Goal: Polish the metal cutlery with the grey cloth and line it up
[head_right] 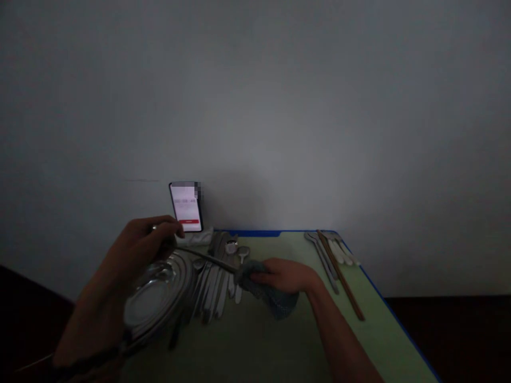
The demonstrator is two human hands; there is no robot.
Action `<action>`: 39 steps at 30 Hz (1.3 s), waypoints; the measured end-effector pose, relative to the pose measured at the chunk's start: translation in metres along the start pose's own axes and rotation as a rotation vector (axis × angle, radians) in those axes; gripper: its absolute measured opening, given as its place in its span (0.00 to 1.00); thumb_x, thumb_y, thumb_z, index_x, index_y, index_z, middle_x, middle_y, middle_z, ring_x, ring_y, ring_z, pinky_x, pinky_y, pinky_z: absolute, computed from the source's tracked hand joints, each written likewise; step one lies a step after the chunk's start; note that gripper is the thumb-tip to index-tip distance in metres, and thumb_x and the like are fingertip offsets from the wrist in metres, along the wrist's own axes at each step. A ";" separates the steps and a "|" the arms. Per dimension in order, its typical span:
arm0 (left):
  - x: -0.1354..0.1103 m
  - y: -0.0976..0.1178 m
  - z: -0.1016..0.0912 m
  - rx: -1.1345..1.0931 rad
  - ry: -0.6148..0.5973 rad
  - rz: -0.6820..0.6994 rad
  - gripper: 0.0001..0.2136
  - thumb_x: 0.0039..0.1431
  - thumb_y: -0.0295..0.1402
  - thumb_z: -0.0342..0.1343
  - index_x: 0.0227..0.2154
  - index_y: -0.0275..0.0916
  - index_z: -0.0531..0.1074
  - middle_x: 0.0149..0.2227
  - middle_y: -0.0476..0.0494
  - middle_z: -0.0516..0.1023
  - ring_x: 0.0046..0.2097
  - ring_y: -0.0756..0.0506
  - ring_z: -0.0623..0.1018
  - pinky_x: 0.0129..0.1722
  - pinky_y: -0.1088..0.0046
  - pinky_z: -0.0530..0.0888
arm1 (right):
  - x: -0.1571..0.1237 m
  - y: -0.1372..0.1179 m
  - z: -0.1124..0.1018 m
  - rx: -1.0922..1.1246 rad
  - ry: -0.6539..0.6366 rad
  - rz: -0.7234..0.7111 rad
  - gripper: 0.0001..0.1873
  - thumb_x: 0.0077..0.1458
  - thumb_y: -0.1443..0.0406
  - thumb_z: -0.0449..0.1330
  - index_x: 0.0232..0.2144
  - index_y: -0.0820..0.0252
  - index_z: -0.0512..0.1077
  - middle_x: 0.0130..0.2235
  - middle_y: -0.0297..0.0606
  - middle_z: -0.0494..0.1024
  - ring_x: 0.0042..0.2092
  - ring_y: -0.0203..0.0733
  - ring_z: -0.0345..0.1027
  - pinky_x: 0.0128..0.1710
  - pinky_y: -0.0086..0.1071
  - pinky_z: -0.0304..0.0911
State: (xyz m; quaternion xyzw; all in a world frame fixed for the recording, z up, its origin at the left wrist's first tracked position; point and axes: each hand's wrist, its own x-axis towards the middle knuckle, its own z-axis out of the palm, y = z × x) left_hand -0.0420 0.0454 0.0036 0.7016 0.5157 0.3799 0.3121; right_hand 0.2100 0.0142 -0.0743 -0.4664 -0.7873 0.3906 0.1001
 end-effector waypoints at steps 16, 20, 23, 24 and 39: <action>-0.004 0.005 0.034 0.016 -0.377 0.056 0.08 0.52 0.36 0.49 0.32 0.37 0.69 0.15 0.55 0.66 0.17 0.53 0.66 0.16 0.81 0.61 | -0.005 0.021 0.024 0.683 0.426 -0.019 0.26 0.54 0.47 0.48 0.45 0.58 0.69 0.49 0.41 0.71 0.55 0.44 0.57 0.59 0.43 0.42; -0.007 0.006 0.030 -0.044 -0.502 0.053 0.12 0.54 0.38 0.50 0.40 0.38 0.66 0.20 0.54 0.69 0.18 0.54 0.65 0.16 0.81 0.63 | 0.007 0.018 0.030 1.090 0.295 -0.127 0.28 0.55 0.47 0.46 0.44 0.61 0.70 0.48 0.45 0.73 0.53 0.43 0.62 0.58 0.41 0.47; -0.006 0.003 0.031 -0.101 -0.528 0.093 0.14 0.54 0.40 0.51 0.41 0.38 0.65 0.22 0.54 0.69 0.19 0.54 0.67 0.17 0.80 0.65 | 0.004 0.013 0.030 1.125 0.178 -0.094 0.25 0.52 0.48 0.52 0.41 0.62 0.71 0.44 0.46 0.75 0.50 0.44 0.65 0.55 0.43 0.52; -0.006 0.002 0.032 -0.110 -0.530 0.103 0.14 0.54 0.40 0.51 0.41 0.38 0.65 0.22 0.54 0.69 0.20 0.54 0.68 0.18 0.80 0.65 | 0.001 0.012 0.029 1.107 0.150 -0.068 0.25 0.51 0.49 0.54 0.40 0.63 0.72 0.42 0.46 0.76 0.48 0.45 0.66 0.54 0.43 0.53; -0.005 0.002 0.017 -0.224 -0.312 0.109 0.10 0.55 0.39 0.52 0.37 0.39 0.65 0.19 0.57 0.64 0.16 0.56 0.63 0.13 0.83 0.60 | 0.030 -0.017 -0.015 1.706 0.574 -0.202 0.11 0.53 0.66 0.50 0.31 0.51 0.73 0.34 0.29 0.78 0.42 0.38 0.70 0.49 0.38 0.60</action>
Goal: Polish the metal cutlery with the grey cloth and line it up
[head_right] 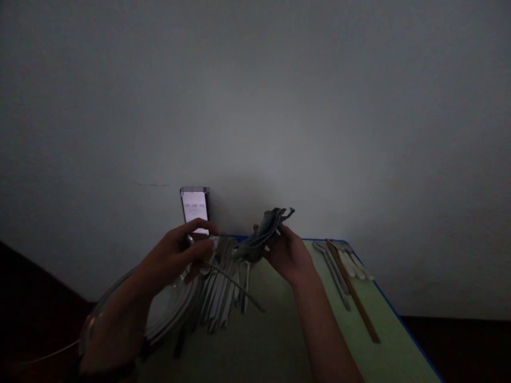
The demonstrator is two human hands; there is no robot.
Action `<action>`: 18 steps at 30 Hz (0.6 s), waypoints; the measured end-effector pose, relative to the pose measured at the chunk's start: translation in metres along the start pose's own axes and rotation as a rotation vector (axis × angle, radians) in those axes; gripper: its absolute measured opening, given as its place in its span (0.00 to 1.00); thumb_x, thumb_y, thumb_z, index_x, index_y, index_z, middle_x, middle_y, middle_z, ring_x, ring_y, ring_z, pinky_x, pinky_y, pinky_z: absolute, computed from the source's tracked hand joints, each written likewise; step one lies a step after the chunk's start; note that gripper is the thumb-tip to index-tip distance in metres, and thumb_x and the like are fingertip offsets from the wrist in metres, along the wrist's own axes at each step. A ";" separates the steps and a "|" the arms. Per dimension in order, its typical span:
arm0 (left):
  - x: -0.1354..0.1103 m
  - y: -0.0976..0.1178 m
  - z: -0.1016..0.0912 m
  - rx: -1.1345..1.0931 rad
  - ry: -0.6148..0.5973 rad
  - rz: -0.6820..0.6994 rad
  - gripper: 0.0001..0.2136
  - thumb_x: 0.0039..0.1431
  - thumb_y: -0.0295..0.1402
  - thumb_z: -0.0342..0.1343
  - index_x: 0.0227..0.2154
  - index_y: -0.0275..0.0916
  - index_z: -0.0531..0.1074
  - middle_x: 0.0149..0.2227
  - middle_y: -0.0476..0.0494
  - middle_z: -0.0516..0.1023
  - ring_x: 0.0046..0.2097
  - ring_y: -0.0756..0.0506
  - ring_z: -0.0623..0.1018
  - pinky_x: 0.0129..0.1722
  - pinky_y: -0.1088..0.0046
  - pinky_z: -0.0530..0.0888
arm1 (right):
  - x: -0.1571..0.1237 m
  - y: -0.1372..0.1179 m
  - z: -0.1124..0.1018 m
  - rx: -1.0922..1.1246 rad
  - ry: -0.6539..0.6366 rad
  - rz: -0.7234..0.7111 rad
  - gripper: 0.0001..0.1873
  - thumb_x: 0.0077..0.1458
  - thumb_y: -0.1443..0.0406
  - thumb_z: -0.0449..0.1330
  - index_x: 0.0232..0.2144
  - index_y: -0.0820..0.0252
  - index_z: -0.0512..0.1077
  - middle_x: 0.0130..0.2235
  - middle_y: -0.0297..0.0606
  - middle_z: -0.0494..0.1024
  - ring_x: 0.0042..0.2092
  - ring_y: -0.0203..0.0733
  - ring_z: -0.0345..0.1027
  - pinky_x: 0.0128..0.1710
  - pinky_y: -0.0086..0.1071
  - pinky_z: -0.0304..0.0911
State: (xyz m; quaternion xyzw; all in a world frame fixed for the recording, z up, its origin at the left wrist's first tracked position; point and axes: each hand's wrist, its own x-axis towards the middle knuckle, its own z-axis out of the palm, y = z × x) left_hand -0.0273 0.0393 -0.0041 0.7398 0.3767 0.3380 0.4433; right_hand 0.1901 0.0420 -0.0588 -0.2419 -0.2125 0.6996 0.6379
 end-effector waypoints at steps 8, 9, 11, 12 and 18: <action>0.003 -0.006 0.002 0.138 -0.042 -0.052 0.13 0.56 0.44 0.51 0.37 0.40 0.65 0.18 0.56 0.65 0.17 0.54 0.65 0.13 0.82 0.60 | 0.000 0.019 0.015 0.055 0.207 0.204 0.14 0.53 0.61 0.50 0.22 0.58 0.70 0.24 0.35 0.75 0.31 0.40 0.69 0.37 0.35 0.63; 0.003 -0.007 0.002 0.150 -0.043 -0.058 0.13 0.56 0.44 0.50 0.37 0.40 0.65 0.19 0.55 0.65 0.17 0.54 0.65 0.13 0.81 0.60 | -0.001 0.020 0.015 0.025 0.211 0.201 0.12 0.51 0.63 0.51 0.22 0.59 0.70 0.23 0.35 0.74 0.29 0.38 0.67 0.34 0.33 0.62; 0.004 -0.008 0.001 0.178 -0.043 -0.061 0.13 0.56 0.44 0.51 0.37 0.40 0.66 0.19 0.55 0.65 0.17 0.54 0.66 0.14 0.81 0.60 | -0.001 0.022 0.014 -0.020 0.214 0.170 0.09 0.49 0.67 0.51 0.22 0.59 0.70 0.22 0.33 0.72 0.27 0.37 0.66 0.31 0.32 0.61; 0.004 -0.008 0.001 0.194 -0.044 -0.060 0.13 0.56 0.43 0.51 0.37 0.40 0.66 0.18 0.56 0.65 0.17 0.54 0.66 0.14 0.81 0.61 | -0.001 0.023 0.014 -0.031 0.207 0.146 0.07 0.48 0.67 0.52 0.23 0.59 0.70 0.23 0.33 0.72 0.27 0.37 0.65 0.30 0.33 0.61; 0.003 -0.006 0.002 0.210 -0.079 -0.092 0.11 0.55 0.42 0.51 0.36 0.40 0.66 0.17 0.56 0.66 0.15 0.54 0.66 0.13 0.82 0.62 | -0.004 0.029 0.025 -0.054 0.158 0.122 0.11 0.48 0.58 0.58 0.26 0.60 0.72 0.26 0.34 0.76 0.29 0.37 0.68 0.32 0.32 0.62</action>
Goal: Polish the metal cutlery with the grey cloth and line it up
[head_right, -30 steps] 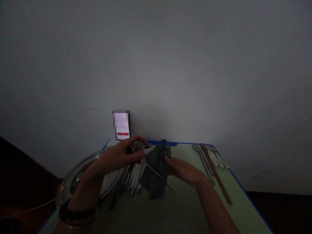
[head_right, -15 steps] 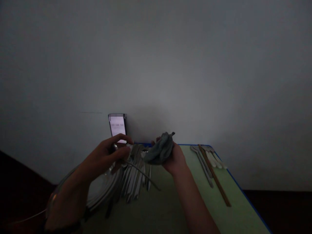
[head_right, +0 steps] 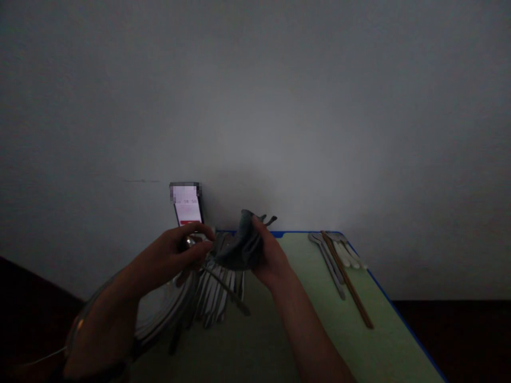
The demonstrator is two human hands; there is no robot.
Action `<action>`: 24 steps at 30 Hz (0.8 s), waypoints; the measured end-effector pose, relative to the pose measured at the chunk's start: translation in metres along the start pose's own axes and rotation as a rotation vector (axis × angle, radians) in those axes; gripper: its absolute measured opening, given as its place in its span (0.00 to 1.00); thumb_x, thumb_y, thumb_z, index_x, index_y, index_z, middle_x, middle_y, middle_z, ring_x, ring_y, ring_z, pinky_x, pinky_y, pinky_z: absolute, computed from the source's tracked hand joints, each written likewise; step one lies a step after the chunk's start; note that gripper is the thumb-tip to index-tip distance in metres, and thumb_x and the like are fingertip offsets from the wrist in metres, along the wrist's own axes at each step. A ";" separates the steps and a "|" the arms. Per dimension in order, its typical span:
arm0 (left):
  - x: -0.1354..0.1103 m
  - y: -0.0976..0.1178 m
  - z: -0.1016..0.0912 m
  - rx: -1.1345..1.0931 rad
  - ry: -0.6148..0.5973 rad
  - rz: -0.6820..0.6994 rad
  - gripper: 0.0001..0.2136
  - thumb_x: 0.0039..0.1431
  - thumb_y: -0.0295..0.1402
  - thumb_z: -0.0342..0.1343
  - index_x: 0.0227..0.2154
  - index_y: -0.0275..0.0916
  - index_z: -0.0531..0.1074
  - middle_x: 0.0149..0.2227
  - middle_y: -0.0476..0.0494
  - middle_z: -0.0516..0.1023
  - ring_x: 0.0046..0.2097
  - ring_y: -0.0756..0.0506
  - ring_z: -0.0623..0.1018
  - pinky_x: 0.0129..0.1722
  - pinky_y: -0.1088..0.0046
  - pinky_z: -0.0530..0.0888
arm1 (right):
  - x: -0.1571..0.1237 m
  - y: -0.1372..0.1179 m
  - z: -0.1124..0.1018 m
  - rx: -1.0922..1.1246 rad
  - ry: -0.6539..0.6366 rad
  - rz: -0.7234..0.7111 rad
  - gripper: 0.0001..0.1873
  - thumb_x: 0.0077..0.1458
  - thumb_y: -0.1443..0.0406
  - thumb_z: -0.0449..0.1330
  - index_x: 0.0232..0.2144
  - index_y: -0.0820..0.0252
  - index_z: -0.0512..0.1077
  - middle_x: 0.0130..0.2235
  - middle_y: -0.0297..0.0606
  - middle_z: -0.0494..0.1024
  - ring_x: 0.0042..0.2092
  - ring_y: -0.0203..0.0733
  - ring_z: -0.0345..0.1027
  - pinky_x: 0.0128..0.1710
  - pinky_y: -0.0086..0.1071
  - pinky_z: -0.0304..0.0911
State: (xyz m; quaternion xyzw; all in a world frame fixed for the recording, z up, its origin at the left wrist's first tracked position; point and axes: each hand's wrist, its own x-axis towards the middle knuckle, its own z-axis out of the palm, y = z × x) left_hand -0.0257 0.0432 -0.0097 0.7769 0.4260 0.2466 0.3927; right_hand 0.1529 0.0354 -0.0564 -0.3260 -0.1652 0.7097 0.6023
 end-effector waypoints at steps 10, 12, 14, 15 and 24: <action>-0.002 0.001 0.000 0.017 -0.036 -0.011 0.13 0.55 0.42 0.52 0.39 0.39 0.67 0.18 0.55 0.69 0.17 0.53 0.68 0.15 0.81 0.64 | -0.001 0.003 -0.007 -0.296 0.042 -0.081 0.06 0.38 0.71 0.57 0.24 0.62 0.72 0.22 0.32 0.76 0.24 0.36 0.68 0.29 0.30 0.61; -0.001 -0.001 -0.001 0.019 -0.036 -0.009 0.14 0.54 0.42 0.52 0.40 0.39 0.67 0.18 0.55 0.70 0.17 0.53 0.68 0.15 0.81 0.64 | -0.008 0.001 -0.010 -0.493 -0.085 -0.120 0.08 0.39 0.70 0.60 0.27 0.60 0.74 0.24 0.31 0.77 0.27 0.37 0.69 0.31 0.30 0.61; 0.001 -0.004 -0.001 0.028 -0.016 -0.015 0.15 0.53 0.42 0.53 0.40 0.39 0.67 0.17 0.55 0.69 0.16 0.53 0.68 0.15 0.81 0.63 | -0.017 -0.004 -0.012 -0.672 -0.244 -0.107 0.09 0.42 0.67 0.61 0.31 0.58 0.75 0.28 0.31 0.78 0.31 0.37 0.69 0.35 0.30 0.61; 0.002 -0.005 -0.001 0.037 0.005 -0.020 0.15 0.53 0.42 0.53 0.40 0.39 0.67 0.17 0.55 0.68 0.16 0.52 0.68 0.14 0.81 0.62 | -0.021 -0.006 -0.014 -0.742 -0.300 -0.104 0.09 0.44 0.66 0.61 0.32 0.57 0.75 0.29 0.31 0.78 0.33 0.37 0.69 0.36 0.30 0.61; 0.013 -0.007 0.006 0.181 0.617 0.169 0.09 0.48 0.38 0.56 0.22 0.38 0.68 0.14 0.58 0.59 0.17 0.55 0.58 0.15 0.80 0.54 | -0.019 -0.009 -0.019 -0.605 -0.388 0.143 0.31 0.49 0.42 0.48 0.30 0.61 0.75 0.30 0.41 0.78 0.33 0.42 0.70 0.38 0.37 0.62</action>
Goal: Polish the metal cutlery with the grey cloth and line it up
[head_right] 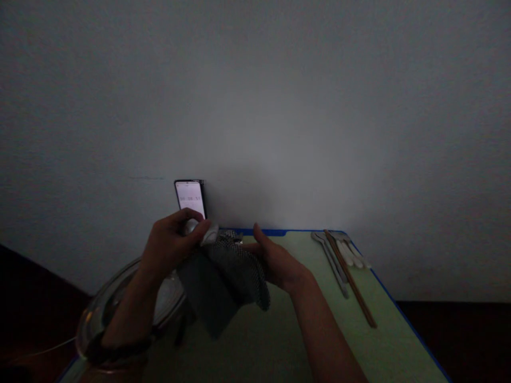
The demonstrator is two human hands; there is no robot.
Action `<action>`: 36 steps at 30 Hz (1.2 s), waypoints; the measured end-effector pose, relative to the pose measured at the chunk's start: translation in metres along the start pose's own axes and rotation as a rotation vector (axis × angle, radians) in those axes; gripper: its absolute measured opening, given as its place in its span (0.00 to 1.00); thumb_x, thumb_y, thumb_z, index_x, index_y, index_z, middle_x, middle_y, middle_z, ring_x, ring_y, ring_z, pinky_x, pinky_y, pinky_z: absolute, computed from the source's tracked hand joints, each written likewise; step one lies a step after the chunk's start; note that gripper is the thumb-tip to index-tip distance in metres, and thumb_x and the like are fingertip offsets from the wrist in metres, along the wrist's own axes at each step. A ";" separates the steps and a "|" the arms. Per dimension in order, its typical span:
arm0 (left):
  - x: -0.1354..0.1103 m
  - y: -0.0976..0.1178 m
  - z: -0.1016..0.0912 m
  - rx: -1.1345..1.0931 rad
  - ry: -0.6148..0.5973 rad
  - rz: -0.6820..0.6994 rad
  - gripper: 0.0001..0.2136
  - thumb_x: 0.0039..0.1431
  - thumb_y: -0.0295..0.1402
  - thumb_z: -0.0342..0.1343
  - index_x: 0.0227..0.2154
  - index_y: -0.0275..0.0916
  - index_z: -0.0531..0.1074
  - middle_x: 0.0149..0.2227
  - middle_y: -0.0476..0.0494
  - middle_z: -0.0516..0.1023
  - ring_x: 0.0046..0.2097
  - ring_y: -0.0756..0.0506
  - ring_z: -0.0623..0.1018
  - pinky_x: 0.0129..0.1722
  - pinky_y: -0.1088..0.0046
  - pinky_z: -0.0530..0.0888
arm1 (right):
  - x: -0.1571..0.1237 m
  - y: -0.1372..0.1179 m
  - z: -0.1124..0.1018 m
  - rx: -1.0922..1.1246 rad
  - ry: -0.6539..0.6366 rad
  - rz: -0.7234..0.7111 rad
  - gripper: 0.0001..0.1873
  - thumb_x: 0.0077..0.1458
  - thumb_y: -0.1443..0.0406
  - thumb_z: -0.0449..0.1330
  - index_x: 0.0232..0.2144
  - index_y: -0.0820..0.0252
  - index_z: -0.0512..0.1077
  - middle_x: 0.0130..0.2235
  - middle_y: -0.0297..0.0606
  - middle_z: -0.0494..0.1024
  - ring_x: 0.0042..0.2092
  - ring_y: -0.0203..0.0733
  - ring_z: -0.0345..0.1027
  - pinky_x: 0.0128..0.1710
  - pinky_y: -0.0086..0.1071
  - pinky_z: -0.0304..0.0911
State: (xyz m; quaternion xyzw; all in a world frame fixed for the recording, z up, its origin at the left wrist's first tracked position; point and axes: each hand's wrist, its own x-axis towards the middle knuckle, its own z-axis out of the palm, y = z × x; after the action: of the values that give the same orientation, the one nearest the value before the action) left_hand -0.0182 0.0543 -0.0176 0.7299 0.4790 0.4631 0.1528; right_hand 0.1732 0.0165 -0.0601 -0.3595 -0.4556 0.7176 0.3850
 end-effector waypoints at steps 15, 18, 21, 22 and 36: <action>-0.003 0.001 0.008 -0.123 -0.159 0.018 0.14 0.59 0.42 0.45 0.43 0.38 0.61 0.21 0.55 0.67 0.22 0.51 0.67 0.21 0.77 0.63 | -0.001 -0.006 0.010 -0.433 0.129 -0.215 0.18 0.50 0.55 0.58 0.41 0.59 0.72 0.40 0.39 0.77 0.39 0.40 0.69 0.39 0.34 0.62; -0.002 0.004 0.004 -0.037 -0.324 -0.007 0.13 0.58 0.42 0.46 0.34 0.38 0.68 0.26 0.48 0.74 0.29 0.47 0.73 0.28 0.73 0.66 | -0.003 -0.012 0.016 -0.653 0.278 -0.317 0.16 0.53 0.56 0.55 0.39 0.59 0.73 0.36 0.37 0.77 0.37 0.42 0.69 0.36 0.33 0.61; -0.002 0.011 0.002 0.003 -0.351 -0.011 0.15 0.58 0.43 0.47 0.27 0.37 0.71 0.29 0.45 0.77 0.33 0.45 0.75 0.33 0.71 0.67 | -0.006 -0.015 0.024 -0.774 0.258 -0.414 0.15 0.56 0.57 0.51 0.36 0.57 0.74 0.33 0.34 0.77 0.35 0.41 0.67 0.34 0.32 0.59; -0.002 0.014 0.002 0.011 -0.331 -0.030 0.16 0.58 0.43 0.46 0.26 0.37 0.72 0.28 0.45 0.77 0.33 0.45 0.75 0.33 0.71 0.67 | -0.006 -0.015 0.026 -0.789 0.255 -0.439 0.15 0.57 0.58 0.50 0.35 0.57 0.74 0.32 0.33 0.76 0.34 0.40 0.67 0.33 0.31 0.58; -0.011 0.020 -0.003 -0.124 -0.136 -0.011 0.18 0.63 0.43 0.38 0.33 0.38 0.68 0.32 0.46 0.72 0.34 0.47 0.72 0.35 0.71 0.67 | 0.008 -0.017 -0.010 0.359 0.442 -0.475 0.16 0.50 0.54 0.58 0.37 0.56 0.74 0.42 0.35 0.77 0.45 0.42 0.68 0.47 0.35 0.61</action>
State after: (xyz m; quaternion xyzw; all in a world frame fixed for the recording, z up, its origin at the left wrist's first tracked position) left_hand -0.0105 0.0343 -0.0082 0.7462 0.4419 0.4404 0.2323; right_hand 0.1817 0.0323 -0.0491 -0.3166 -0.2990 0.5820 0.6867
